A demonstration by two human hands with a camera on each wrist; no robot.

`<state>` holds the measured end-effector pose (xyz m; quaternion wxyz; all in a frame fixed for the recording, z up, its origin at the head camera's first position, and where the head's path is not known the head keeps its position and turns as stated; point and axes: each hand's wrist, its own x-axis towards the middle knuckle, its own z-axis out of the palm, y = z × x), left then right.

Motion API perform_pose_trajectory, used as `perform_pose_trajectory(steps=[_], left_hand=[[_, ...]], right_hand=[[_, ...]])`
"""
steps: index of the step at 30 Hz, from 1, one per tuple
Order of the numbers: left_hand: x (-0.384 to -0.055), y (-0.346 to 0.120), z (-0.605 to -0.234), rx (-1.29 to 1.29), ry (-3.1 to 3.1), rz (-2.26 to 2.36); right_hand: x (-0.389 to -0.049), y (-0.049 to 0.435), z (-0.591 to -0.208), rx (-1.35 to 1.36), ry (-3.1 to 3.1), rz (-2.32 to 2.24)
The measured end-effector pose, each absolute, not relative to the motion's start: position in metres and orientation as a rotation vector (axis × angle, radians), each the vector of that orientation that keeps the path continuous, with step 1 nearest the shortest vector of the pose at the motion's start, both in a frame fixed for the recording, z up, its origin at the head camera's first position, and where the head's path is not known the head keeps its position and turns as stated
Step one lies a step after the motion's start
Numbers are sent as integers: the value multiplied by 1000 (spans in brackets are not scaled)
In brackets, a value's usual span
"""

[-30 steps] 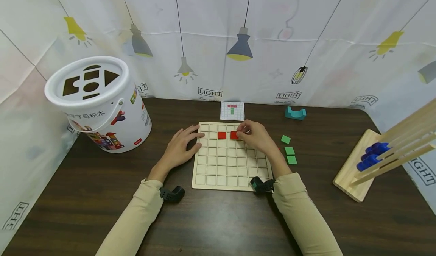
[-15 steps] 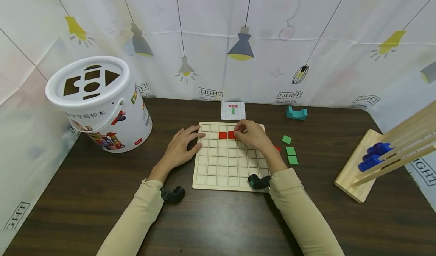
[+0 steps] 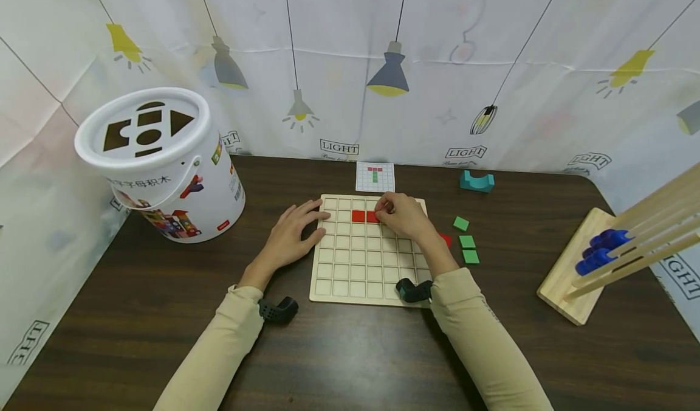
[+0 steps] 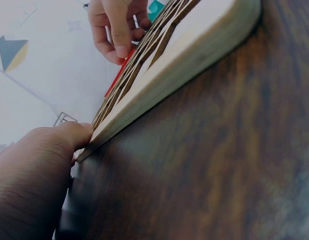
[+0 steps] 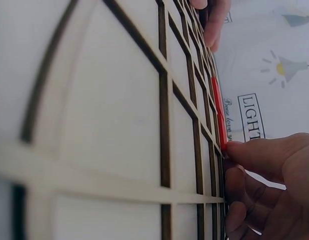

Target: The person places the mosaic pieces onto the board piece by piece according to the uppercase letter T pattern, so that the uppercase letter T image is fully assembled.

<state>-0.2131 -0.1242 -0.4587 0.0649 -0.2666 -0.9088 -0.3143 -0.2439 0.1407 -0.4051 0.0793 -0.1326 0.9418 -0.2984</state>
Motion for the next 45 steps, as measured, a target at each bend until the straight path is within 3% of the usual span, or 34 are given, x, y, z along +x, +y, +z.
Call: perform_pose_trajectory(steps=[21,45], left_hand=[[-213,-124,-460,-799,-2741,-947],[-213,-124,-460,-797,-2747,-949]], right_hand=[[-238,154,-404,-462,2726,-1056],[-205,222,-382,-421,2856,-780]])
